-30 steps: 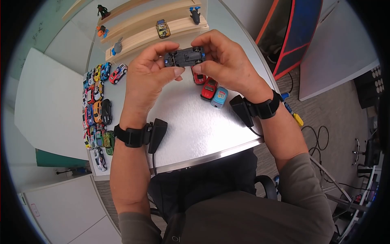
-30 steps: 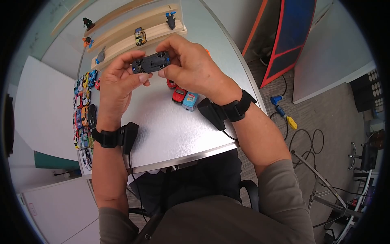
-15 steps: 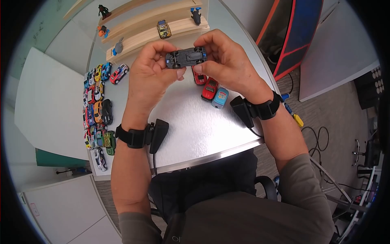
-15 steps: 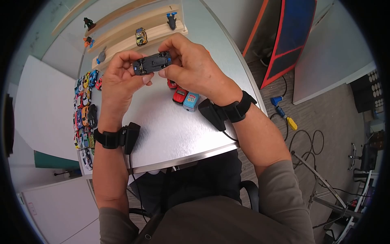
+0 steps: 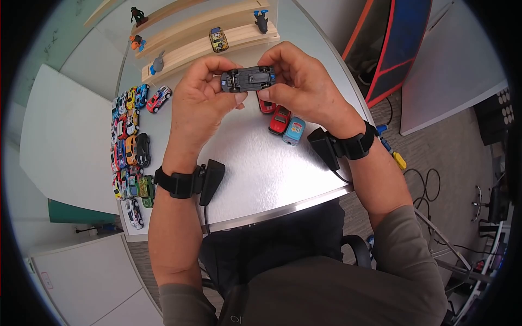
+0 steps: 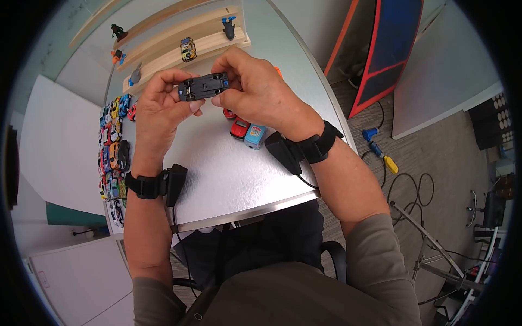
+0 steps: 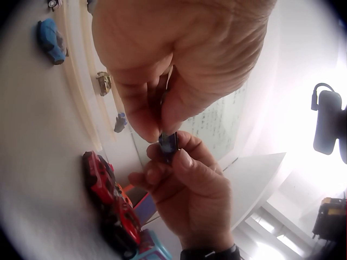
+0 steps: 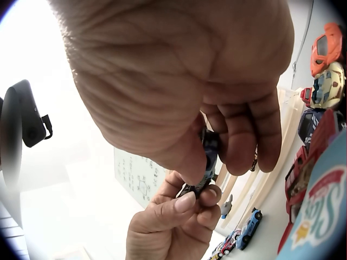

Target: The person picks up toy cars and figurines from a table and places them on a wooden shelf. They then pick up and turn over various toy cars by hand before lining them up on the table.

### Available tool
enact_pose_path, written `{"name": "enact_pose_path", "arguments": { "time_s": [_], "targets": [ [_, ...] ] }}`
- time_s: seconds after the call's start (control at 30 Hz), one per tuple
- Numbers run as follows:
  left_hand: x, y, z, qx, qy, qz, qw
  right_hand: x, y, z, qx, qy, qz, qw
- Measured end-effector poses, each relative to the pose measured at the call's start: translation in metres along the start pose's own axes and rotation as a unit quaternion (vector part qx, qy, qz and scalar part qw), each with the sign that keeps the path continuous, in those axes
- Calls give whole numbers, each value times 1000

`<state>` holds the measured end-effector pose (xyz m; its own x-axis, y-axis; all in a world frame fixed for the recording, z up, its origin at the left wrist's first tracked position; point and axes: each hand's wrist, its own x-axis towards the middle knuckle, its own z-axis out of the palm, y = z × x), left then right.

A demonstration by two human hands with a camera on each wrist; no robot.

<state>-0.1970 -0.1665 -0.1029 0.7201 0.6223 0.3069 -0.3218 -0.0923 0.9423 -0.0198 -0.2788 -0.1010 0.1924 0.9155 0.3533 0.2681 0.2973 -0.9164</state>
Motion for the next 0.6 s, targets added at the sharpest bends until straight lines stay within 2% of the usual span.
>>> {"name": "enact_pose_path", "arguments": {
  "time_s": [0.17, 0.27, 0.33, 0.6],
  "targets": [
    [0, 0, -1, -4, -10, -2, 1000, -1, -4, 0, -11, 11, 15, 1000],
    [0, -2, -1, -13, -6, -6, 1000, 0, -4, 0, -5, 12, -6, 1000],
    [0, -2, -1, -6, -1, 2, 1000, -1, -11, -2, -20, -32, 52, 998],
    [1, -2, 0, 0, 6, 0, 1000, -1, -11, -3, -20, -39, 61, 997]
  ]
}}
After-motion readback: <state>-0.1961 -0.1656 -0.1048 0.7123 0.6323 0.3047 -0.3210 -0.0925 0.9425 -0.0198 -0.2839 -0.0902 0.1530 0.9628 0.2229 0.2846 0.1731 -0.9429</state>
